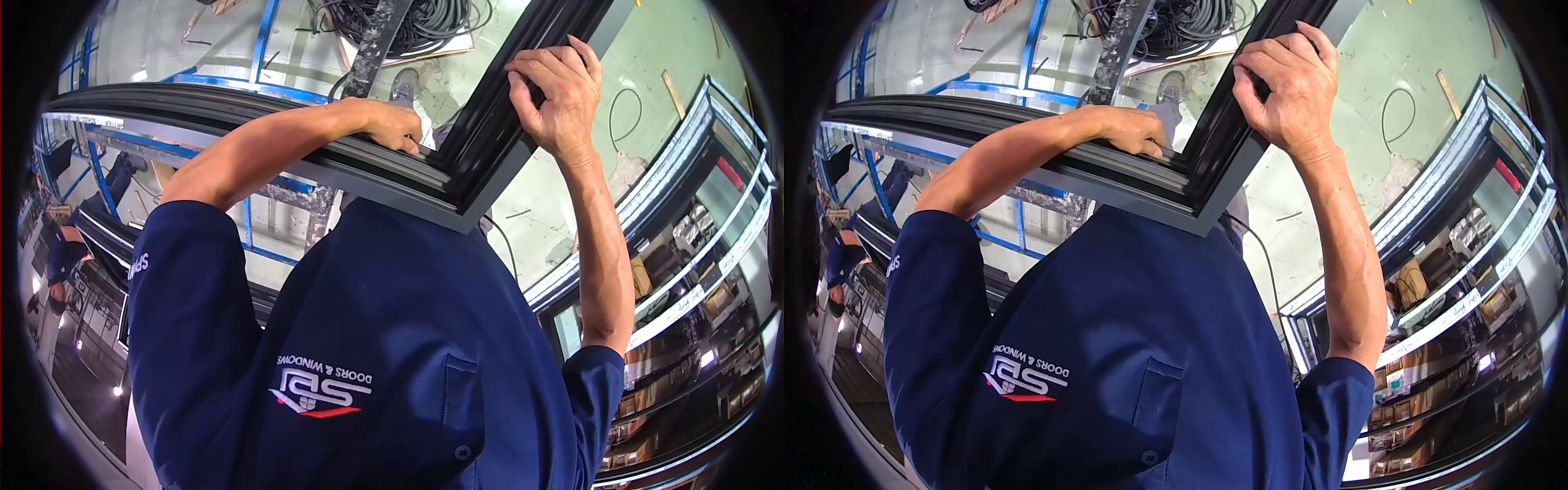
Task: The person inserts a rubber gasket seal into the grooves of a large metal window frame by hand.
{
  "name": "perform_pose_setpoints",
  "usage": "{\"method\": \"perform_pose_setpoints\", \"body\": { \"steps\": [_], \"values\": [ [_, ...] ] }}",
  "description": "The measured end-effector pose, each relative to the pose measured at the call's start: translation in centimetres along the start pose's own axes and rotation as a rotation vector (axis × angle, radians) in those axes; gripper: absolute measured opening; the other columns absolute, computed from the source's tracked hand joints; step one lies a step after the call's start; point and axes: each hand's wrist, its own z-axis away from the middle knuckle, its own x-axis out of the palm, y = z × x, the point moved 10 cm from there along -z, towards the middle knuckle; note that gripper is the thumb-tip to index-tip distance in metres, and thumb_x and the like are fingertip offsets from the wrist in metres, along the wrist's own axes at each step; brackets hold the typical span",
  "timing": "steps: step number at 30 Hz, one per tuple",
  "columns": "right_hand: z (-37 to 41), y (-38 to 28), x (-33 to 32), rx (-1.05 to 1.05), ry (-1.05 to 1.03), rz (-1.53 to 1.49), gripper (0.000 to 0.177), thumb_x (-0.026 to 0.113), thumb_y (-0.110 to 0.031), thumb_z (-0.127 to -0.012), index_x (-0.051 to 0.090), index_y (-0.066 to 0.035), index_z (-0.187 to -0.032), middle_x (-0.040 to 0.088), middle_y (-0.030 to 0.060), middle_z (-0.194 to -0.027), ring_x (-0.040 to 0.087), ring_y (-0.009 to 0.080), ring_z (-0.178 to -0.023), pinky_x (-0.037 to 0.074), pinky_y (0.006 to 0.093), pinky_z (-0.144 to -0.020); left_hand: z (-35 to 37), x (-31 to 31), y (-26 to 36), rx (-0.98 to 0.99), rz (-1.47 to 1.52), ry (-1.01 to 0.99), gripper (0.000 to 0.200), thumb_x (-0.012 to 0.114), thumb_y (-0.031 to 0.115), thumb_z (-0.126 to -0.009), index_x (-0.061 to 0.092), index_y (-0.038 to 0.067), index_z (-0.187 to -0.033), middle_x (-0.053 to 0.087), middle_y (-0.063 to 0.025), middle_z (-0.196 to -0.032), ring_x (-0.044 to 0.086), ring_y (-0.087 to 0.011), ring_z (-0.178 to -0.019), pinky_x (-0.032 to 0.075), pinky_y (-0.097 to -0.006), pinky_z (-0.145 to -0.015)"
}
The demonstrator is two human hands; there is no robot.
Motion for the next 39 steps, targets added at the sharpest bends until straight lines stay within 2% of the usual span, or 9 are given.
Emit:
{"method": "perform_pose_setpoints", "body": {
  "steps": [6,10,11,15,20,23,26,33,39],
  "values": [
    [-0.7,-0.8,0.8,-0.022,-0.180,0.063,0.012,0.077,-0.018,-0.073,0.073,-0.010,-0.082,0.072,-0.0028,-0.091,0.062,0.0176,-0.088,0.039,0.0410,-0.104,-0.6,0.0,0.5,-0.131,-0.162,0.051,0.045,0.060,0.041,-0.094,0.073,-0.002,-0.094,0.070,-0.0246,-0.090,0.067,-0.0426,-0.092,0.050,-0.0491,-0.084],
    [-2.5,-2.1,5.2,-0.295,-0.495,0.101,0.033,0.082,-0.027,-0.073,0.074,-0.009,-0.100,0.072,0.0028,-0.102,0.063,0.0229,-0.104,0.041,0.0404,-0.103,-1.1,0.1,0.6,-0.171,-0.266,-0.004,0.049,0.060,0.045,-0.094,0.074,-0.002,-0.097,0.072,-0.0235,-0.095,0.068,-0.0406,-0.095,0.051,-0.0479,-0.087],
    [-2.6,-2.1,7.0,-0.394,-0.631,0.169,0.044,0.080,-0.026,-0.075,0.070,-0.006,-0.114,0.067,0.0065,-0.122,0.059,0.0276,-0.117,0.042,0.0426,-0.104,-1.1,0.2,0.4,-0.191,-0.228,-0.023,0.049,0.060,0.045,-0.094,0.074,-0.002,-0.099,0.072,-0.0221,-0.100,0.068,-0.0392,-0.100,0.051,-0.0471,-0.088],
    [-1.2,2.9,15.9,-0.399,-1.143,0.100,0.035,0.080,-0.028,-0.077,0.076,-0.008,-0.105,0.074,0.0116,-0.095,0.069,0.0313,-0.093,0.053,0.0412,-0.087,-0.7,0.2,0.1,-0.245,-0.151,-0.061,0.048,0.060,0.044,-0.094,0.074,-0.001,-0.104,0.071,-0.0210,-0.108,0.066,-0.0377,-0.105,0.051,-0.0458,-0.091],
    [0.5,2.5,19.5,-0.301,-1.586,0.034,0.027,0.078,-0.023,-0.079,0.077,-0.006,-0.099,0.074,0.0146,-0.089,0.069,0.0344,-0.087,0.053,0.0424,-0.079,-2.4,1.5,-1.4,-0.299,-0.185,-0.124,0.051,0.062,0.048,-0.091,0.074,0.002,-0.110,0.071,-0.0186,-0.114,0.065,-0.0377,-0.109,0.051,-0.0449,-0.091],
    [1.1,1.7,20.7,-0.313,-1.673,-0.050,0.023,0.078,-0.022,-0.079,0.078,-0.007,-0.096,0.073,0.0157,-0.084,0.070,0.0351,-0.083,0.054,0.0424,-0.075,-2.8,1.6,-1.4,-0.350,-0.260,-0.252,0.052,0.063,0.050,-0.091,0.072,0.004,-0.114,0.070,-0.0158,-0.118,0.064,-0.0341,-0.113,0.051,-0.0432,-0.093],
    [1.9,-0.1,20.8,-0.476,-1.655,-0.046,0.023,0.077,-0.021,-0.078,0.077,-0.006,-0.094,0.073,0.0160,-0.083,0.070,0.0349,-0.082,0.053,0.0426,-0.075,-1.5,-0.2,-0.3,-0.295,-0.190,-0.088,0.054,0.062,0.050,-0.092,0.071,0.004,-0.118,0.069,-0.0153,-0.121,0.063,-0.0335,-0.115,0.050,-0.0428,-0.094],
    [3.9,-3.5,21.2,-0.547,-1.654,-0.062,0.024,0.076,-0.025,-0.079,0.078,-0.005,-0.092,0.073,0.0167,-0.086,0.069,0.0358,-0.086,0.054,0.0436,-0.077,-2.6,0.6,-1.0,-0.327,-0.245,-0.199,0.058,0.057,0.056,-0.093,0.065,0.012,-0.130,0.063,-0.0090,-0.133,0.059,-0.0295,-0.122,0.046,-0.0421,-0.102],
    [5.7,-5.8,21.8,-0.588,-1.613,-0.082,0.030,0.078,-0.033,-0.079,0.076,-0.004,-0.087,0.073,0.0162,-0.085,0.069,0.0351,-0.086,0.054,0.0439,-0.077,-1.6,-0.2,0.0,-0.320,-0.223,-0.153,0.058,0.062,0.053,-0.091,0.066,0.007,-0.126,0.066,-0.0131,-0.128,0.062,-0.0324,-0.118,0.049,-0.0420,-0.098]
  ]
}}
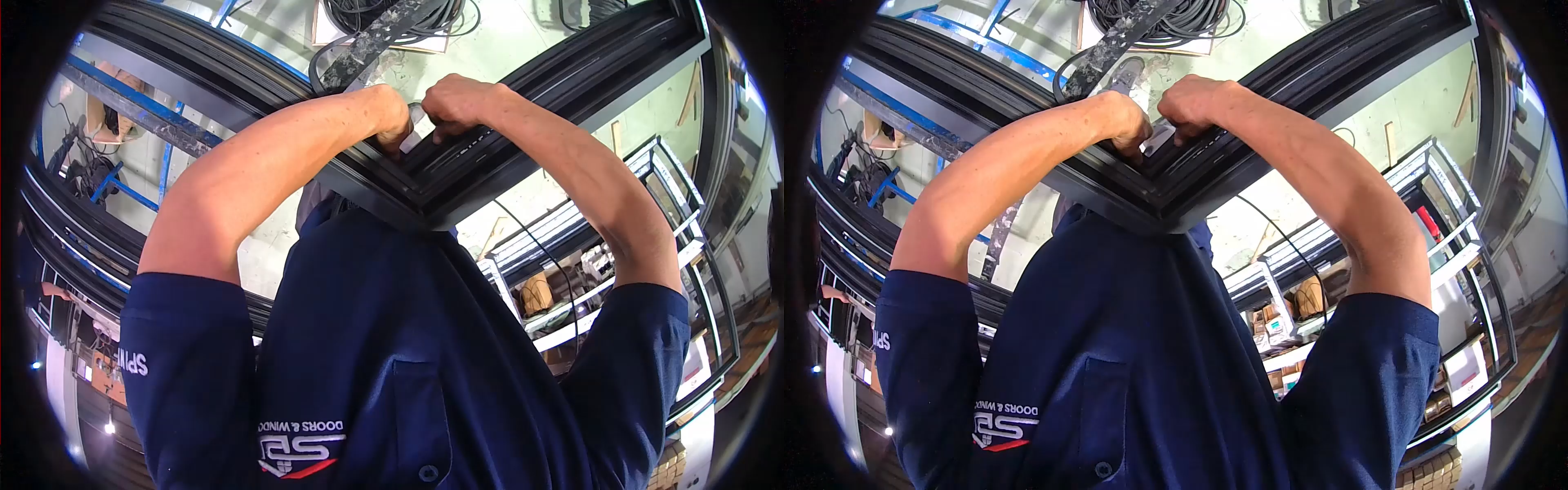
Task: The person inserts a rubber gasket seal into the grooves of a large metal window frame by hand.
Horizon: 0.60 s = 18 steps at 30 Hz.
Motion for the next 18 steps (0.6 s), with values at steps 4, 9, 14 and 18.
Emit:
{"method": "perform_pose_setpoints", "body": {
  "steps": [4,9,14,18],
  "values": [
    [-1.4,-1.6,1.0,0.009,-0.059,0.104,0.035,0.077,-0.040,-0.081,0.076,-0.006,-0.090,0.074,0.0141,-0.089,0.070,0.0345,-0.093,0.055,0.0427,-0.081,0.5,-0.1,-0.2,-0.059,0.029,0.016,0.060,0.063,0.056,-0.089,0.068,0.009,-0.125,0.067,-0.0132,-0.127,0.063,-0.0311,-0.118,0.050,-0.0413,-0.098],
    [-2.1,-2.5,2.0,-0.028,-0.045,0.147,0.047,0.073,-0.050,-0.082,0.075,-0.006,-0.101,0.074,0.0130,-0.097,0.070,0.0334,-0.097,0.054,0.0423,-0.085,0.7,0.3,-0.7,-0.137,0.015,0.086,0.060,0.060,0.061,-0.089,0.072,0.009,-0.119,0.070,-0.0128,-0.121,0.065,-0.0311,-0.114,0.050,-0.0405,-0.097],
    [-1.0,-1.6,1.5,0.196,-0.164,0.243,0.061,0.075,-0.062,-0.077,0.075,-0.011,-0.111,0.074,0.0087,-0.111,0.069,0.0282,-0.106,0.053,0.0387,-0.091,1.2,0.1,-0.6,-0.210,-0.041,0.115,0.062,0.056,0.063,-0.090,0.073,0.009,-0.117,0.071,-0.0127,-0.118,0.066,-0.0317,-0.112,0.051,-0.0400,-0.097],
    [1.4,0.2,-0.8,0.327,-0.074,0.177,0.058,0.082,-0.054,-0.073,0.076,-0.009,-0.109,0.074,0.0083,-0.112,0.070,0.0263,-0.105,0.055,0.0393,-0.089,1.6,1.8,-3.3,-0.253,0.109,0.045,0.058,0.063,0.057,-0.090,0.071,0.009,-0.120,0.070,-0.0133,-0.122,0.065,-0.0321,-0.114,0.050,-0.0417,-0.096]
  ]
}}
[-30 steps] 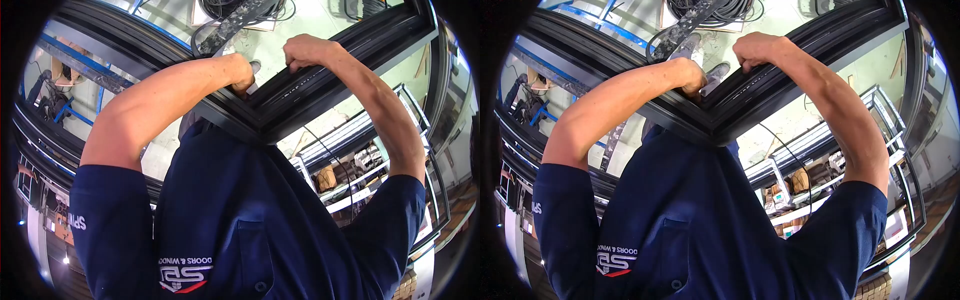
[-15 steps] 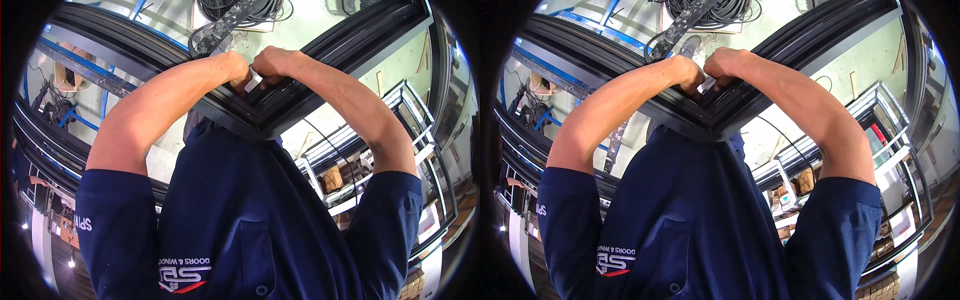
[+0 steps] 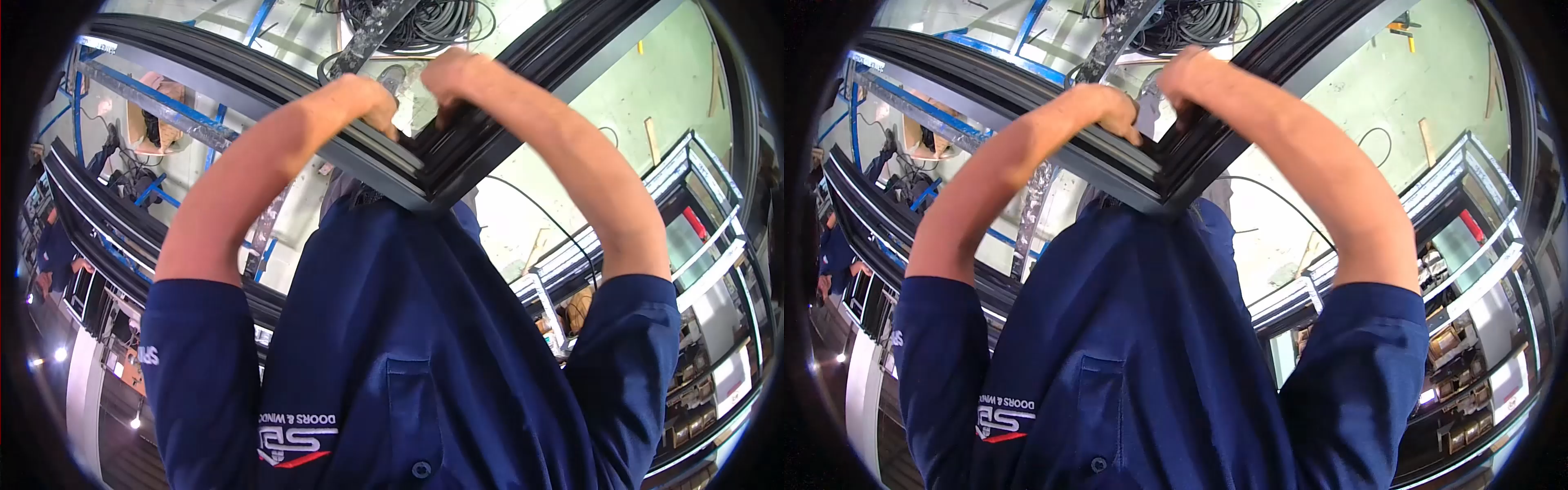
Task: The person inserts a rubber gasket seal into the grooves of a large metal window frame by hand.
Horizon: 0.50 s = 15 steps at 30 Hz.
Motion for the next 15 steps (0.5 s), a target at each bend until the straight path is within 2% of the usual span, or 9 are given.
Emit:
{"method": "perform_pose_setpoints", "body": {
  "steps": [1,2,4,5,7,10,13,14,15],
  "values": [
    [1.2,1.6,-1.2,0.005,0.174,-0.060,0.045,0.086,-0.040,-0.068,0.075,-0.004,-0.093,0.074,0.0155,-0.092,0.072,0.0318,-0.091,0.057,0.0419,-0.080,-0.1,0.5,-0.9,-0.009,0.049,-0.027,0.057,0.065,0.056,-0.090,0.070,0.009,-0.121,0.069,-0.0135,-0.123,0.065,-0.0322,-0.115,0.050,-0.0423,-0.096],
    [1.2,4.1,-0.7,-0.006,0.270,-0.059,0.040,0.085,-0.035,-0.067,0.074,-0.003,-0.089,0.073,0.0156,-0.087,0.072,0.0329,-0.086,0.057,0.0439,-0.077,0.0,0.6,-1.7,-0.020,0.091,-0.035,0.055,0.065,0.053,-0.091,0.070,0.007,-0.121,0.070,-0.0137,-0.121,0.066,-0.0334,-0.112,0.051,-0.0434,-0.093],
    [4.2,8.6,-0.8,0.039,0.418,-0.046,0.035,0.084,-0.033,-0.068,0.075,-0.003,-0.084,0.072,0.0137,-0.080,0.071,0.0319,-0.080,0.056,0.0424,-0.070,-0.4,0.8,-2.1,0.054,0.105,-0.045,0.050,0.066,0.047,-0.091,0.071,0.005,-0.117,0.071,-0.0147,-0.114,0.067,-0.0348,-0.105,0.051,-0.0457,-0.089],
    [6.7,10.2,-0.3,0.237,0.163,-0.068,0.047,0.074,-0.033,-0.081,0.069,0.004,-0.110,0.072,0.0225,-0.102,0.069,0.0370,-0.097,0.055,0.0442,-0.083,-0.4,0.7,-2.1,0.106,0.119,-0.033,0.048,0.067,0.046,-0.091,0.071,0.004,-0.115,0.072,-0.0157,-0.112,0.067,-0.0352,-0.103,0.051,-0.0462,-0.087],
    [8.7,12.0,-1.2,0.288,0.322,-0.140,0.036,0.077,-0.036,-0.078,0.076,-0.002,-0.090,0.074,0.0154,-0.098,0.071,0.0328,-0.093,0.056,0.0437,-0.080,-0.1,0.0,-1.8,0.128,0.099,0.048,0.041,0.068,0.039,-0.090,0.073,0.004,-0.109,0.072,-0.0184,-0.102,0.068,-0.0361,-0.098,0.052,-0.0450,-0.085],
    [6.7,11.9,-0.6,0.233,0.180,-0.030,0.041,0.078,-0.040,-0.078,0.076,-0.006,-0.101,0.074,0.0147,-0.101,0.071,0.0336,-0.096,0.056,0.0439,-0.081,0.6,-0.5,-0.4,0.189,0.057,0.117,0.038,0.070,0.037,-0.089,0.074,0.003,-0.105,0.072,-0.0208,-0.097,0.068,-0.0370,-0.096,0.051,-0.0448,-0.084],
    [5.7,11.8,-0.3,0.282,0.105,-0.151,0.046,0.078,-0.045,-0.079,0.077,-0.005,-0.101,0.074,0.0172,-0.102,0.070,0.0296,-0.102,0.055,0.0453,-0.083,0.4,-0.6,-0.5,0.190,0.040,0.101,0.041,0.070,0.040,-0.088,0.074,0.001,-0.101,0.072,-0.0228,-0.097,0.068,-0.0380,-0.096,0.051,-0.0458,-0.084],
    [1.1,12.3,1.3,0.119,0.171,-0.071,0.034,0.083,-0.033,-0.071,0.076,-0.003,-0.083,0.072,0.0133,-0.076,0.071,0.0314,-0.076,0.054,0.0423,-0.067,0.1,-0.5,-0.6,0.188,0.046,0.092,0.041,0.070,0.040,-0.088,0.074,0.001,-0.100,0.072,-0.0229,-0.096,0.068,-0.0381,-0.096,0.051,-0.0460,-0.084],
    [1.5,12.0,1.2,0.095,0.139,-0.077,0.034,0.083,-0.034,-0.072,0.077,-0.003,-0.083,0.071,0.0134,-0.075,0.071,0.0315,-0.075,0.054,0.0427,-0.066,-0.1,-0.6,-0.6,0.188,0.055,0.088,0.041,0.070,0.040,-0.088,0.074,0.000,-0.099,0.071,-0.0230,-0.096,0.068,-0.0382,-0.095,0.051,-0.0462,-0.084]
  ]
}}
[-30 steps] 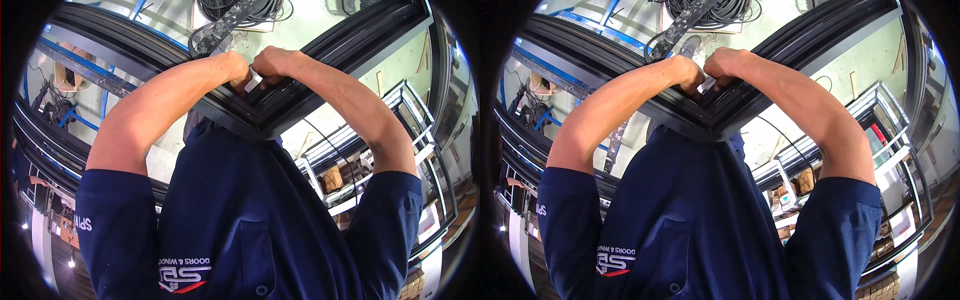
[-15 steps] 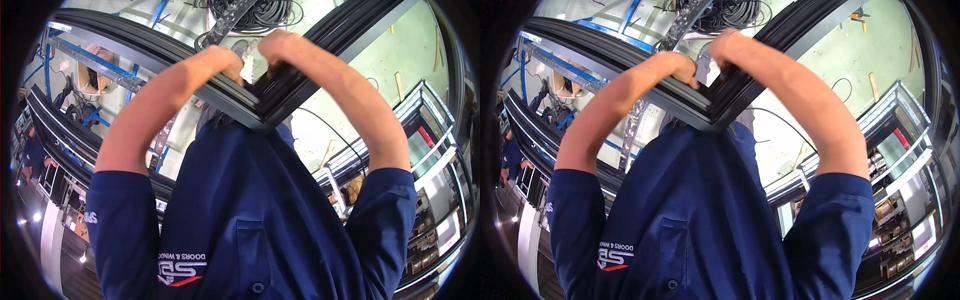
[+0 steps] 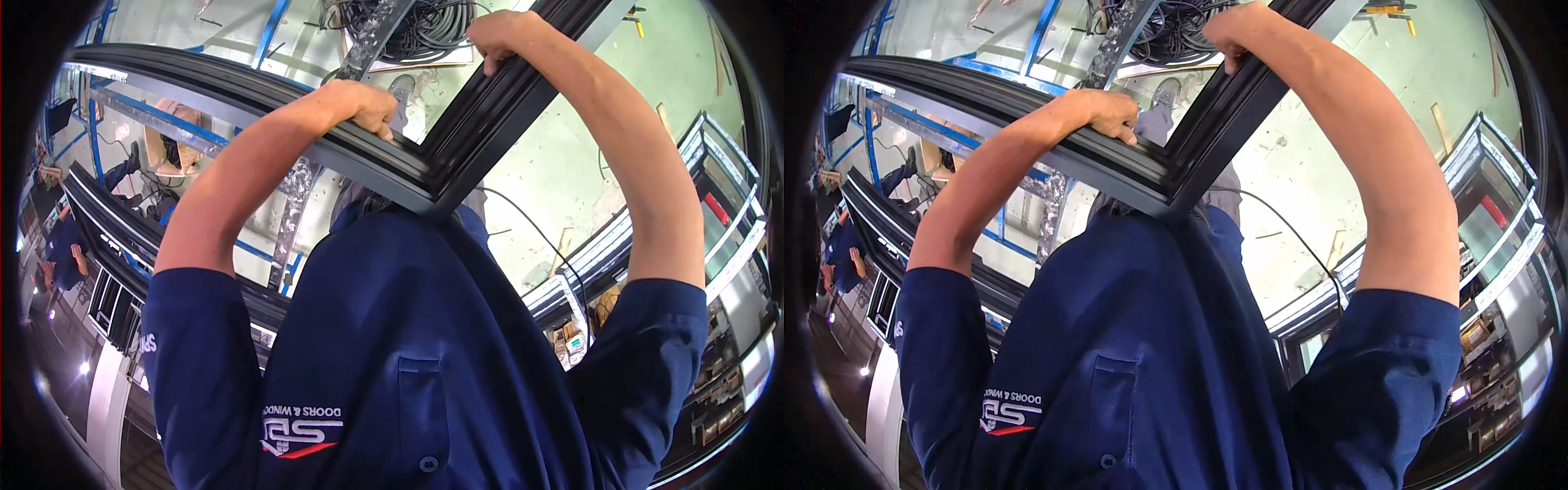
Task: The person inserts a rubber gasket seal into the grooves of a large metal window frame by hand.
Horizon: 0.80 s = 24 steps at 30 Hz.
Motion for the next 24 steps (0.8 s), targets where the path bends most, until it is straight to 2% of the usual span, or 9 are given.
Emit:
{"method": "perform_pose_setpoints", "body": {
  "steps": [2,3,5,8,9,12,17,20,24],
  "values": [
    [0.7,-1.5,-0.9,-0.052,-0.075,-0.001,0.034,0.082,-0.035,-0.073,0.077,-0.002,-0.084,0.071,0.0137,-0.073,0.070,0.0315,-0.073,0.053,0.0435,-0.066,1.0,-0.6,0.7,-0.005,0.003,0.012,0.045,0.070,0.043,-0.088,0.074,0.000,-0.101,0.072,-0.0213,-0.099,0.068,-0.0380,-0.097,0.052,-0.0460,-0.084],
    [0.2,-1.5,-0.6,-0.164,-0.023,-0.033,0.034,0.081,-0.034,-0.074,0.077,-0.003,-0.086,0.071,0.0145,-0.074,0.070,0.0329,-0.073,0.053,0.0445,-0.067,0.9,-0.6,0.4,-0.026,0.009,0.003,0.046,0.070,0.044,-0.088,0.074,0.001,-0.104,0.072,-0.0198,-0.104,0.068,-0.0371,-0.099,0.052,-0.0459,-0.086],
    [0.3,-1.9,-0.8,-0.260,0.029,-0.004,0.032,0.080,-0.033,-0.075,0.077,-0.003,-0.084,0.071,0.0152,-0.074,0.069,0.0348,-0.074,0.053,0.0453,-0.068,1.1,-0.6,0.6,-0.065,-0.008,-0.041,0.051,0.070,0.047,-0.087,0.073,0.002,-0.110,0.071,-0.0178,-0.113,0.066,-0.0353,-0.107,0.052,-0.0453,-0.090],
    [1.1,-3.9,-1.3,-0.435,0.112,0.070,0.028,0.076,-0.032,-0.079,0.074,-0.004,-0.076,0.068,0.0167,-0.073,0.066,0.0402,-0.075,0.052,0.0477,-0.070,1.4,-1.6,1.1,-0.042,-0.040,0.070,0.051,0.068,0.048,-0.087,0.073,-0.001,-0.103,0.072,-0.0209,-0.105,0.067,-0.0377,-0.103,0.053,-0.0448,-0.089],
    [0.8,-3.9,-0.9,-0.455,0.100,0.063,0.028,0.075,-0.032,-0.080,0.074,-0.004,-0.075,0.068,0.0168,-0.073,0.066,0.0402,-0.075,0.052,0.0479,-0.070,1.3,-1.6,1.2,-0.060,-0.021,0.048,0.052,0.068,0.049,-0.087,0.073,0.001,-0.107,0.071,-0.0189,-0.109,0.066,-0.0363,-0.108,0.052,-0.0441,-0.092],
    [0.9,-5.7,-0.9,-0.529,0.071,0.065,0.024,0.074,-0.029,-0.081,0.074,-0.005,-0.076,0.068,0.0172,-0.073,0.066,0.0398,-0.075,0.052,0.0478,-0.071,0.8,-1.6,2.1,0.020,-0.062,0.044,0.053,0.067,0.051,-0.087,0.074,0.002,-0.108,0.071,-0.0179,-0.111,0.066,-0.0351,-0.109,0.052,-0.0441,-0.093],
    [0.0,-8.5,-0.3,-0.590,0.068,0.001,0.019,0.074,-0.022,-0.080,0.074,-0.004,-0.074,0.067,0.0178,-0.070,0.066,0.0397,-0.074,0.052,0.0475,-0.070,-1.0,-0.9,3.0,0.080,-0.221,-0.029,0.053,0.064,0.053,-0.088,0.075,0.005,-0.105,0.074,-0.0119,-0.106,0.069,-0.0327,-0.103,0.053,-0.0425,-0.090],
    [-0.5,-10.1,0.1,-0.604,0.050,-0.035,0.022,0.076,-0.023,-0.078,0.072,-0.003,-0.070,0.066,0.0188,-0.067,0.065,0.0404,-0.073,0.052,0.0474,-0.070,-1.2,-1.0,3.6,0.092,-0.249,-0.021,0.054,0.064,0.055,-0.088,0.075,0.005,-0.104,0.074,-0.0116,-0.103,0.069,-0.0324,-0.100,0.054,-0.0426,-0.087],
    [-1.3,-12.0,0.4,-0.584,0.003,-0.121,0.026,0.080,-0.027,-0.077,0.071,-0.002,-0.075,0.070,0.0168,-0.076,0.068,0.0377,-0.080,0.054,0.0461,-0.072,-1.5,-0.8,4.2,0.121,-0.239,0.003,0.055,0.062,0.056,-0.089,0.076,0.004,-0.097,0.074,-0.0129,-0.097,0.070,-0.0332,-0.095,0.055,-0.0437,-0.083]
  ]
}}
